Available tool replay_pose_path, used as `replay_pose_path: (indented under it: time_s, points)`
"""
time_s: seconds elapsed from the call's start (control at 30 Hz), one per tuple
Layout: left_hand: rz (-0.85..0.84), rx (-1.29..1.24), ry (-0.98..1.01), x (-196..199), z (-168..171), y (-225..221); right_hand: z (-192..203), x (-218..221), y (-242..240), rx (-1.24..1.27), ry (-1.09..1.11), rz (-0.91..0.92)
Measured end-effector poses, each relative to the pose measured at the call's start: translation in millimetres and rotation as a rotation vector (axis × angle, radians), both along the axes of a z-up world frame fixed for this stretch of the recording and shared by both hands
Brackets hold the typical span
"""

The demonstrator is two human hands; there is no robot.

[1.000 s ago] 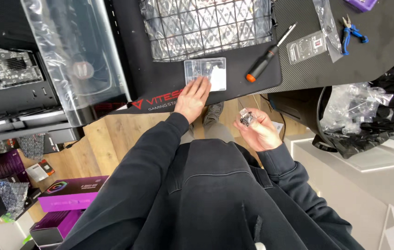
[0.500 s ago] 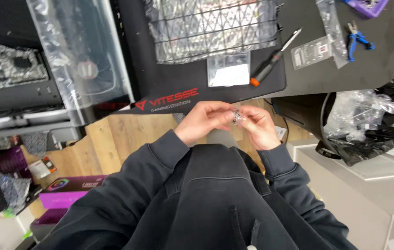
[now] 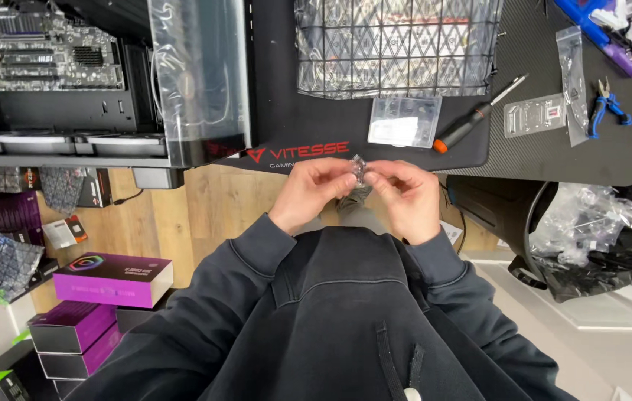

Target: The person installs a liquid cooler and other components into a computer case using a screwdriver.

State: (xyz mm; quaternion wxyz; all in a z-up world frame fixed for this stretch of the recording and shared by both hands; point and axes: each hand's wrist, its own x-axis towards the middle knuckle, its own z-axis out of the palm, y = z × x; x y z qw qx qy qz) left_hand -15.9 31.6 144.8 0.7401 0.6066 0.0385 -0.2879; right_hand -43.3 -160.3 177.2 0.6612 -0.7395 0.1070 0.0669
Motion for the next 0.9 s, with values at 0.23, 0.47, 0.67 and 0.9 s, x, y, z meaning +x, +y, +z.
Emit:
replay_pose_path:
  time_s: [0.23, 0.47, 0.67, 0.9]
  points:
    - [0.033, 0.019, -0.116, 4, 19, 10, 27, 20, 2, -0.084, 0.072, 0.146]
    - [0.022, 0.112, -0.172, 10, 28, 23, 32, 26, 1, -0.05, -0.004, 0.246]
    - [0.136, -0.169, 0.1, -1, 7, 15, 13, 25, 2, 0.059, -0.025, 0.206]
    - [0.198, -0.015, -0.041, -5, 11, 6, 17, 20, 10, 0.032, 0.05, 0.203]
